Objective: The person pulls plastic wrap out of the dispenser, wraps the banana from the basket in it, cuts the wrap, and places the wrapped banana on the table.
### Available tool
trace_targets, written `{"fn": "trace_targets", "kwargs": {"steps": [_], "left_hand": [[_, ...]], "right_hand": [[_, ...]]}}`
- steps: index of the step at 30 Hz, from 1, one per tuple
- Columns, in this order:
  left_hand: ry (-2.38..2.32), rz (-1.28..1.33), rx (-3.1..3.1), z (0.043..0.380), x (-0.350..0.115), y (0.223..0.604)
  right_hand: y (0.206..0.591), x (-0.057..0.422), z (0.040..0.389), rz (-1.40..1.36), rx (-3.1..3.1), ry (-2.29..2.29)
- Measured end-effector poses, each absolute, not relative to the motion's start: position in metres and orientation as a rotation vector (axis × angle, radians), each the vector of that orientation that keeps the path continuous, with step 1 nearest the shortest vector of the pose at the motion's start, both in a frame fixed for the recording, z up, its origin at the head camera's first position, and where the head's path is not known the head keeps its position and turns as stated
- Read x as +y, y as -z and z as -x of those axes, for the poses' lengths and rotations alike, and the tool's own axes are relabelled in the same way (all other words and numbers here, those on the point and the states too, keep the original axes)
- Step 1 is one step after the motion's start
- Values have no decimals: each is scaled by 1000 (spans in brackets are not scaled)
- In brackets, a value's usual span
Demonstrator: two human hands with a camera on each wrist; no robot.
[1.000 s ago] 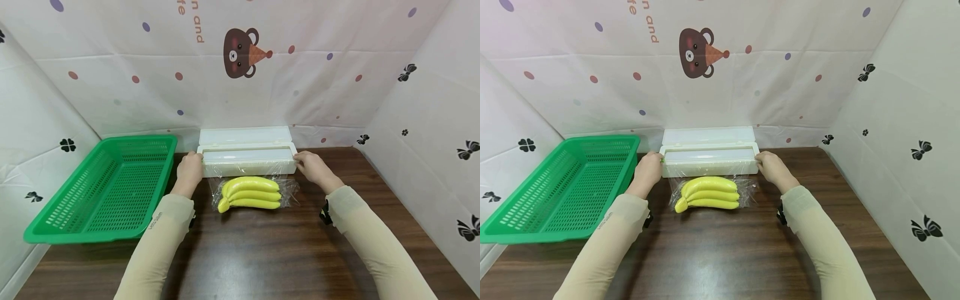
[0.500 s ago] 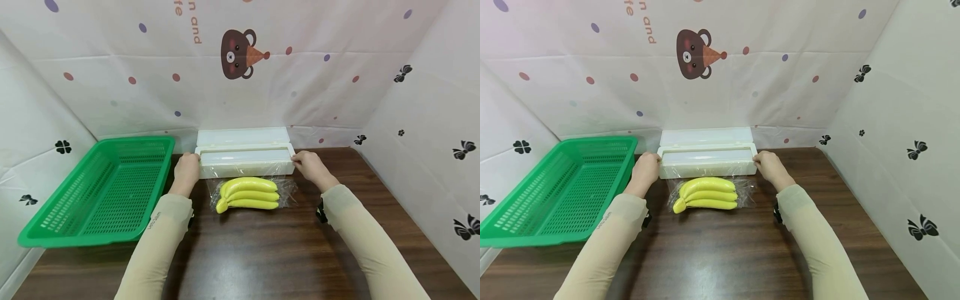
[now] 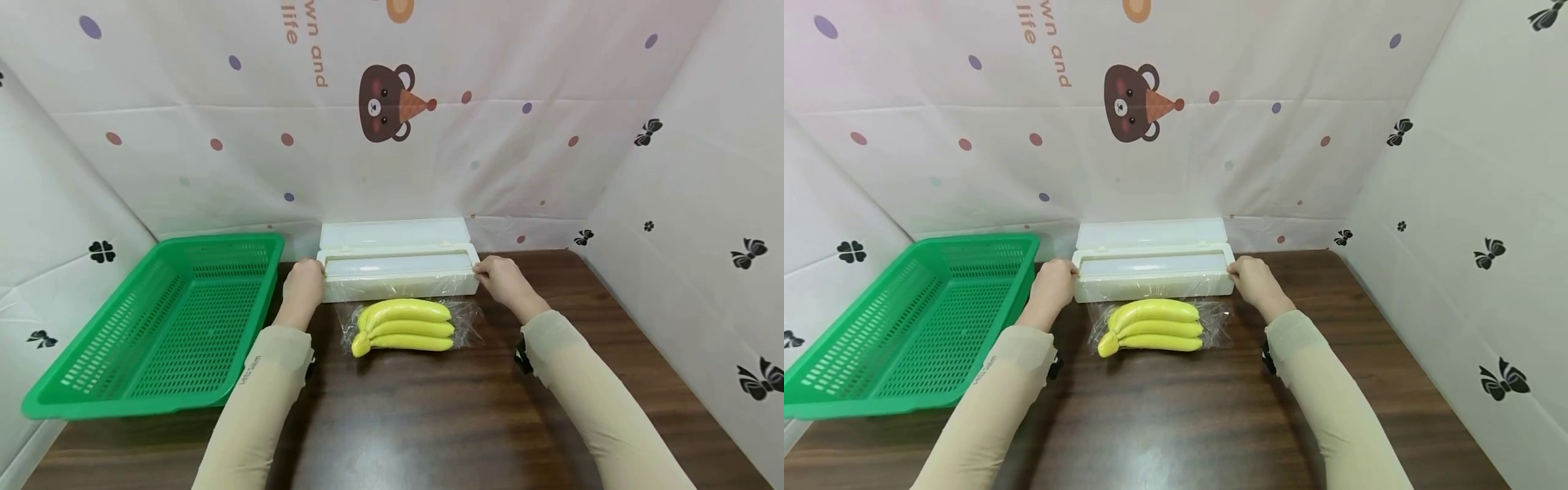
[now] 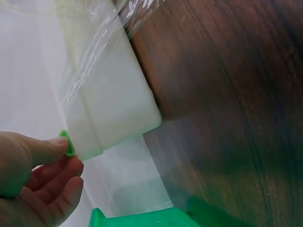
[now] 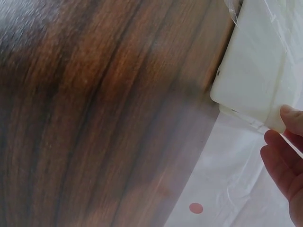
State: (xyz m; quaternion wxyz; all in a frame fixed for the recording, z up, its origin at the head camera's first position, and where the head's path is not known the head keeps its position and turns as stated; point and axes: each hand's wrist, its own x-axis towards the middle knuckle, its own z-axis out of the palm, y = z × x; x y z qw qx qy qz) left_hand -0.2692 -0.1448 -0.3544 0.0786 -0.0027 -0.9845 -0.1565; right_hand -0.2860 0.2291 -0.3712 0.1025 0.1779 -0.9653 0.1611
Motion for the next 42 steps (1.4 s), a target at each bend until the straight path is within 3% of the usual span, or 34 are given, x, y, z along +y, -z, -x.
{"fn": "trace_targets", "kwargs": {"steps": [42], "left_hand": [[480,256,-3195,288,-146,334]], "right_hand": [[373,230,287,-522,-2834,-452]]}}
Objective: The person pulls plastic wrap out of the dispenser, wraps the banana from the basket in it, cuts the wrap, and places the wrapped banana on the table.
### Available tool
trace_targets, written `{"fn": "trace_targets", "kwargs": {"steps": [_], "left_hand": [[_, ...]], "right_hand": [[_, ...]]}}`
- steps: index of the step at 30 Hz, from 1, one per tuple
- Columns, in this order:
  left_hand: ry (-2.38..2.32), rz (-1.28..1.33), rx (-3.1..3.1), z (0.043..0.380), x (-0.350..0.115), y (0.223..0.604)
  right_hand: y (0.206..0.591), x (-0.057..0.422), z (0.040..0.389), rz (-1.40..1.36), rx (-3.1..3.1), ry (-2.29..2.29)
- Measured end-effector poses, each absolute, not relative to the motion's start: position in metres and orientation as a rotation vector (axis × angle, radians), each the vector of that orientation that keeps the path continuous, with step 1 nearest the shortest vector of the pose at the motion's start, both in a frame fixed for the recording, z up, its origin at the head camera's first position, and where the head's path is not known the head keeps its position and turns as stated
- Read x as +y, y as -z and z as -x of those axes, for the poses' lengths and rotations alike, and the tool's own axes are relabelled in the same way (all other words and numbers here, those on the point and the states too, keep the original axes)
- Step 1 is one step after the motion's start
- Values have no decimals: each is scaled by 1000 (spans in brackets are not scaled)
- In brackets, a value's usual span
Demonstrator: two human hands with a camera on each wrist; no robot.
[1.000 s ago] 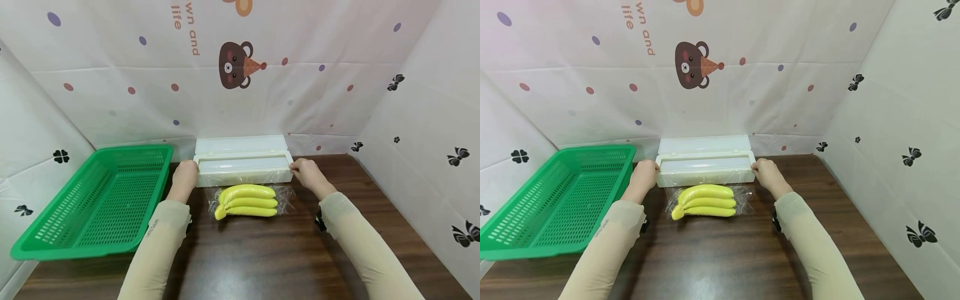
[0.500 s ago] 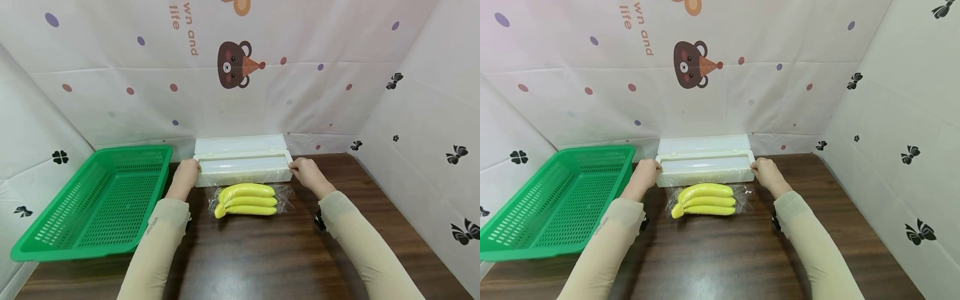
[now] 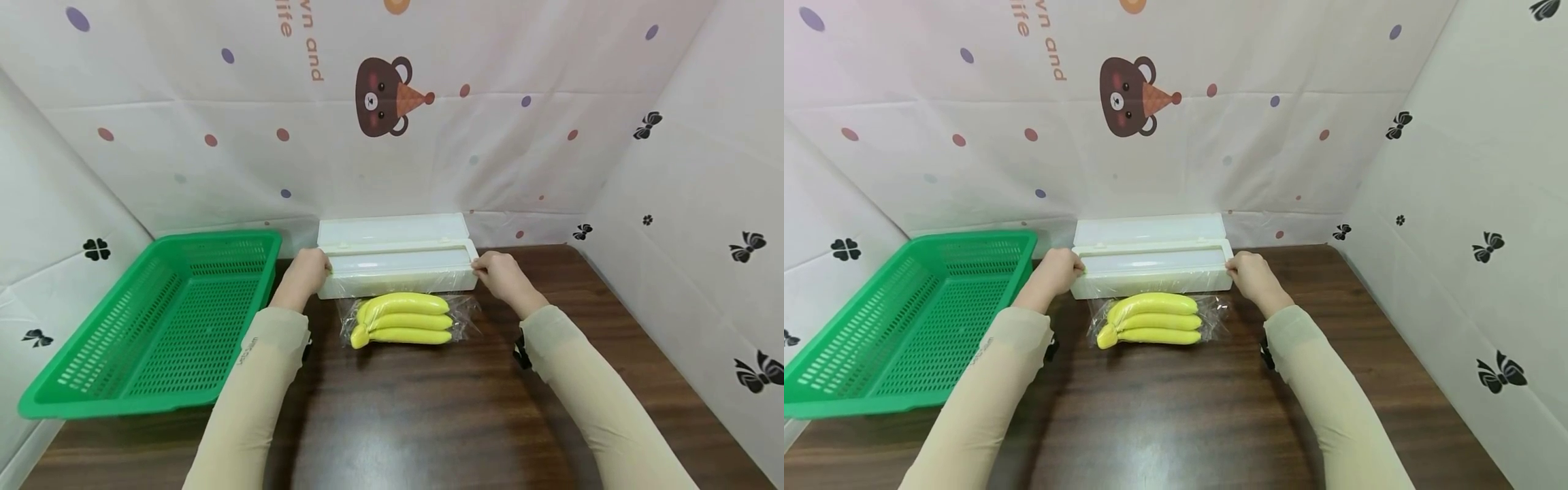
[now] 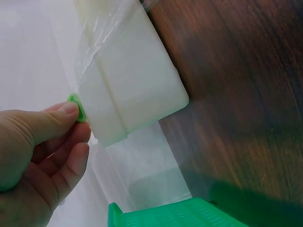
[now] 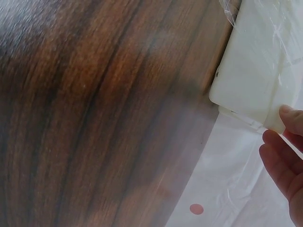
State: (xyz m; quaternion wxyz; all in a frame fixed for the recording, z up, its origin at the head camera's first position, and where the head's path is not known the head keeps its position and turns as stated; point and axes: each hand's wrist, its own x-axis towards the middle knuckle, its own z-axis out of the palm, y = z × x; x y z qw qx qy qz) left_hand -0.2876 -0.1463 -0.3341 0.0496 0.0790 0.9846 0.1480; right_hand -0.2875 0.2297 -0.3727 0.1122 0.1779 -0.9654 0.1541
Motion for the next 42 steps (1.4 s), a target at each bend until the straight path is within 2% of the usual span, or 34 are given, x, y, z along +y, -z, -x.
{"fn": "trace_targets", "kwargs": {"steps": [9,42], "left_hand": [[-452,-330,2967,290,-148,331],[-436,-388,2947,297,-141,327]], "right_hand": [[373,231,287,-561,-2791,-464],[371,230,287,-543,-2822,-461]]}}
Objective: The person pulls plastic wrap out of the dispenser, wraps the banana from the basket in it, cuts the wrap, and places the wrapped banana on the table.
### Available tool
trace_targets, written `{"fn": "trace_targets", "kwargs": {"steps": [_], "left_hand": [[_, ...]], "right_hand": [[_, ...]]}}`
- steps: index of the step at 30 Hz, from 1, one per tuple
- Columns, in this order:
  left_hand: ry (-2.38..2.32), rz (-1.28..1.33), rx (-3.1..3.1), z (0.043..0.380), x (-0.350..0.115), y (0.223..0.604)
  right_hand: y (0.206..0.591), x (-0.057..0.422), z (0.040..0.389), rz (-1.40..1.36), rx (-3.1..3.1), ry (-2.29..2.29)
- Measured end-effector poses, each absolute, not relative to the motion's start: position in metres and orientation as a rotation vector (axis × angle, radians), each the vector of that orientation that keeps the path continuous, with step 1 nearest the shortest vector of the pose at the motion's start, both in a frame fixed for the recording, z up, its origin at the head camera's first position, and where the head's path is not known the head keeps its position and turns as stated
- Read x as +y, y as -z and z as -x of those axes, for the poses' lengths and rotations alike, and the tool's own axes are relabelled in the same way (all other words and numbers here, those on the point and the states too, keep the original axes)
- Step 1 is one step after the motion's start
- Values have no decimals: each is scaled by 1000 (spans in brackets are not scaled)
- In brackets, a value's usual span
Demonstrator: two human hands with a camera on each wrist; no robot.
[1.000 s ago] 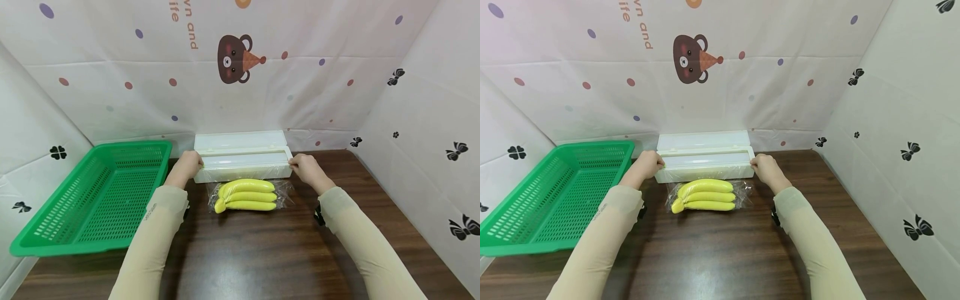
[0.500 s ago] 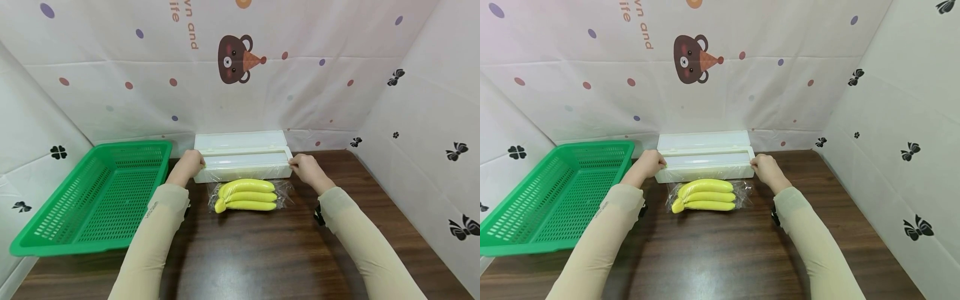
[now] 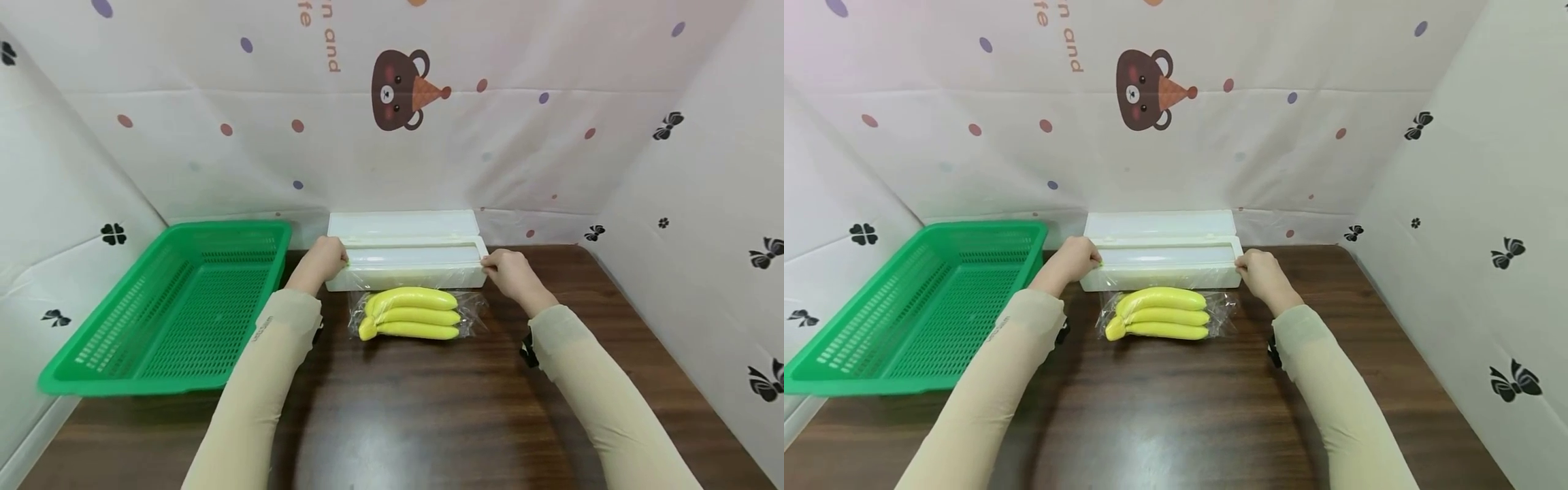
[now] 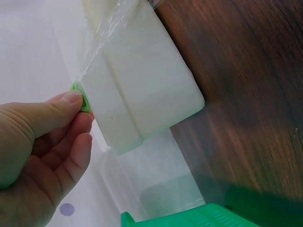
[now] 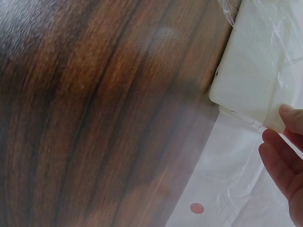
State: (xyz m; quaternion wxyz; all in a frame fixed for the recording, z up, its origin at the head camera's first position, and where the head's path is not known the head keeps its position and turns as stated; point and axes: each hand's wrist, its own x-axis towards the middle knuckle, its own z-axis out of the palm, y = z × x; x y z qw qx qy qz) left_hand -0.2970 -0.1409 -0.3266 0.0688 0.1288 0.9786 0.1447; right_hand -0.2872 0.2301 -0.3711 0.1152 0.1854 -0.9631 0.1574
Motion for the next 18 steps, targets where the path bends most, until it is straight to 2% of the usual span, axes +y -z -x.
{"fn": "trace_targets", "kwargs": {"steps": [18], "left_hand": [[-402,-348,2973,302,-141,331]], "right_hand": [[370,227,286,-535,-2851,-468]]}}
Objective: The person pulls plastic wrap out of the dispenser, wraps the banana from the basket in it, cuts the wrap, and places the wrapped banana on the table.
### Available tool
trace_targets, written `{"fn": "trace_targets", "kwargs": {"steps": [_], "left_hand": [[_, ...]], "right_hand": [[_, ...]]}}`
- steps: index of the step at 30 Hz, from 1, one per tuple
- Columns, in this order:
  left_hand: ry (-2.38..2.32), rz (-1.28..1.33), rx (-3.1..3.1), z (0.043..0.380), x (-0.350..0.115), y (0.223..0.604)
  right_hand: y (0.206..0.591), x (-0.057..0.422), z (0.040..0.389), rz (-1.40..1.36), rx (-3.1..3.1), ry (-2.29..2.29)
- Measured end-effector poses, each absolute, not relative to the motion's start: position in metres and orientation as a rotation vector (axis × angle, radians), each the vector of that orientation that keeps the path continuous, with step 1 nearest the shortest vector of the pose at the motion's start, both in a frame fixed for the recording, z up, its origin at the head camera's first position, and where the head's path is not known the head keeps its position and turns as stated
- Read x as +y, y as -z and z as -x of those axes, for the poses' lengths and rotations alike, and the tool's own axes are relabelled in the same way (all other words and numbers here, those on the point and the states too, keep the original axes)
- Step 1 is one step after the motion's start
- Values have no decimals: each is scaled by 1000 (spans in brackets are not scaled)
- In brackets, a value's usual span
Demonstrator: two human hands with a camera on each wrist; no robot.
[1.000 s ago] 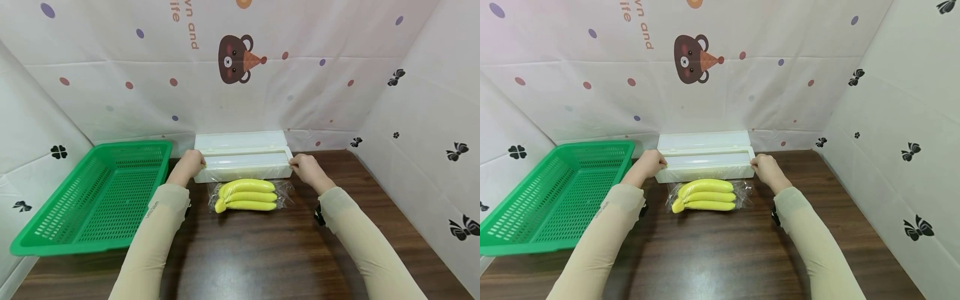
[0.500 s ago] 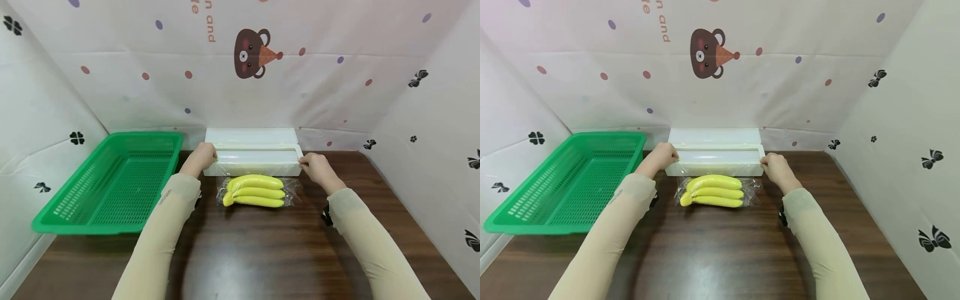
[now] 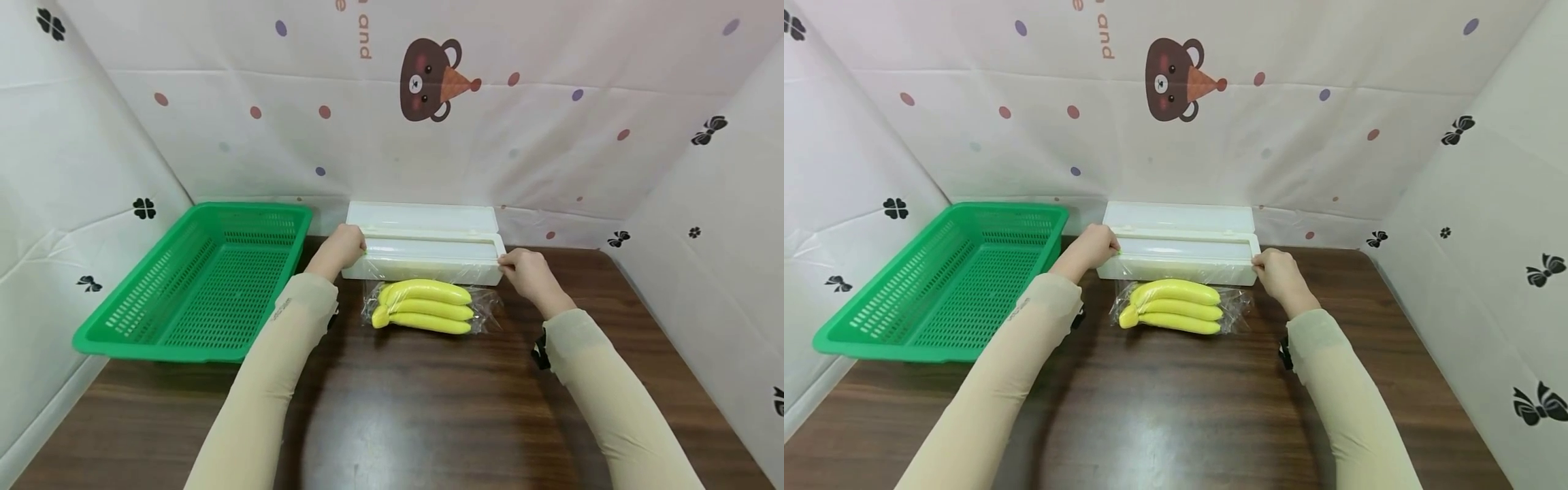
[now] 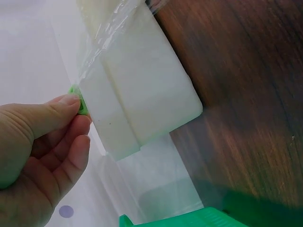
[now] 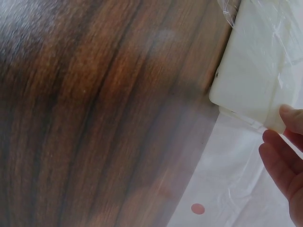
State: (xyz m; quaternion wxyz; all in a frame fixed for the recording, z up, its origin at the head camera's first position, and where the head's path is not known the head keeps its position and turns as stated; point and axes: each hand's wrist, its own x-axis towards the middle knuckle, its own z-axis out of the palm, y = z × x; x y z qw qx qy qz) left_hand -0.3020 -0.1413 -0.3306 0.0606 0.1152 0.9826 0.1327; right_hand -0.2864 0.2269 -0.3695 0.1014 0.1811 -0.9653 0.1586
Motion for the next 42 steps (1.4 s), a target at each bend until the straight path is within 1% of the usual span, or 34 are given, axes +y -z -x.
{"fn": "trace_targets", "kwargs": {"steps": [8,27,34,42], "left_hand": [[-453,-276,2935,302,-142,334],[-539,-288,3059,291,-140,346],[-544,-292,3016,291,-140,347],[-536,-354,3034,294,-140,345]], "right_hand": [[370,227,286,-550,-2831,-481],[373,228,285,-496,-2830,-501],[376,230,283,-506,-2826,-515],[376,230,287,-535,-2793,-509]]}}
